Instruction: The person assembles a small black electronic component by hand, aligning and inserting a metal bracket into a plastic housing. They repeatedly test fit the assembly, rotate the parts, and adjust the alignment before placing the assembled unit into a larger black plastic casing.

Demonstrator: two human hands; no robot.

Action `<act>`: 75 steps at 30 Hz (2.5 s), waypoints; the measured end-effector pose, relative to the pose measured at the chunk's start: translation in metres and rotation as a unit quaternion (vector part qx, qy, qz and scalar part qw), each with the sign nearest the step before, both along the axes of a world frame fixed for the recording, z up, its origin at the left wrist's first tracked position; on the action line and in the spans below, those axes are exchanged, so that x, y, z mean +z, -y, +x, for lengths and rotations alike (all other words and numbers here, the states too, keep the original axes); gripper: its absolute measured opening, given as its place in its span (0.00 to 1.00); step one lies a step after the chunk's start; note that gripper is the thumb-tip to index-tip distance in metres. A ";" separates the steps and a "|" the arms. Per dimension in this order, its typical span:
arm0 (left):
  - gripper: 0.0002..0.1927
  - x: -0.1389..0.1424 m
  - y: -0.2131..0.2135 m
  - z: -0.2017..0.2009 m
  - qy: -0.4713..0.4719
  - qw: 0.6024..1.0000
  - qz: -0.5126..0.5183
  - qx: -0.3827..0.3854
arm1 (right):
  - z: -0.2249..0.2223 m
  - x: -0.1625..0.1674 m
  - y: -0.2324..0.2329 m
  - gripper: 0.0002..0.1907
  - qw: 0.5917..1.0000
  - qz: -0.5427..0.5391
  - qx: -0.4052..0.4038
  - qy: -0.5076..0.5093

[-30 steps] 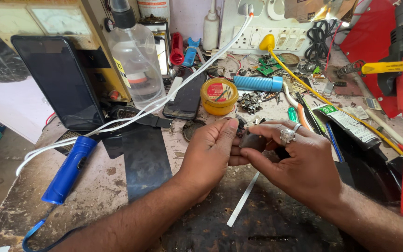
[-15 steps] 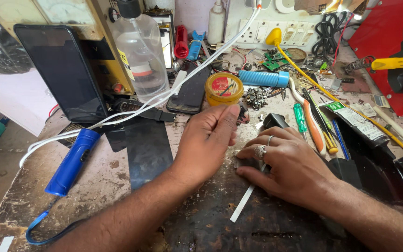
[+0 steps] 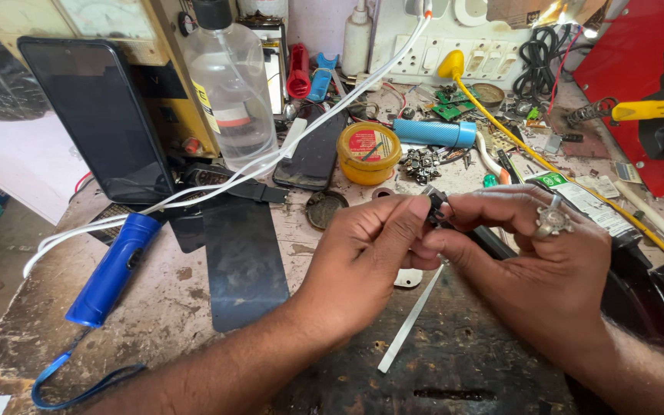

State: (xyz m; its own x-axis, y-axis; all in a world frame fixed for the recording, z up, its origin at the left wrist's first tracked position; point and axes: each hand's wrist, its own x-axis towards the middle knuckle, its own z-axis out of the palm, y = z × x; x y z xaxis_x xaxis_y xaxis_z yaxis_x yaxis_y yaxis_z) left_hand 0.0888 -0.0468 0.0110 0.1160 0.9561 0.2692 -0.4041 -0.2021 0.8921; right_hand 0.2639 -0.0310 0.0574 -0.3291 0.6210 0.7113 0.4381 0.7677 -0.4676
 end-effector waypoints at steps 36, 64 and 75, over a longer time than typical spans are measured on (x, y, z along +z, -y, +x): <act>0.15 0.010 0.001 -0.014 -0.038 0.999 0.002 -0.033 | 0.029 -0.009 -0.025 0.08 0.923 -0.333 0.093 -0.167; 0.14 0.020 0.011 -0.021 -0.324 0.892 0.273 0.157 | 0.028 -0.008 -0.030 0.04 0.885 -0.422 0.121 -0.155; 0.18 0.014 0.006 -0.022 -0.241 0.951 0.172 0.095 | 0.034 0.007 -0.031 0.07 0.937 -0.343 0.038 -0.054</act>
State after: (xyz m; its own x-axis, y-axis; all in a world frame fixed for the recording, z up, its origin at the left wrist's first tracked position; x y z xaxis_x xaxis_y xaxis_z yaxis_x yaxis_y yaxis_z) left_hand 0.0671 -0.0530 0.0248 0.1389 0.8371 0.5291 0.1071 -0.5438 0.8323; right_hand 0.2976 -0.0003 0.0640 -0.3394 0.9221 0.1857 0.3155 0.2976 -0.9011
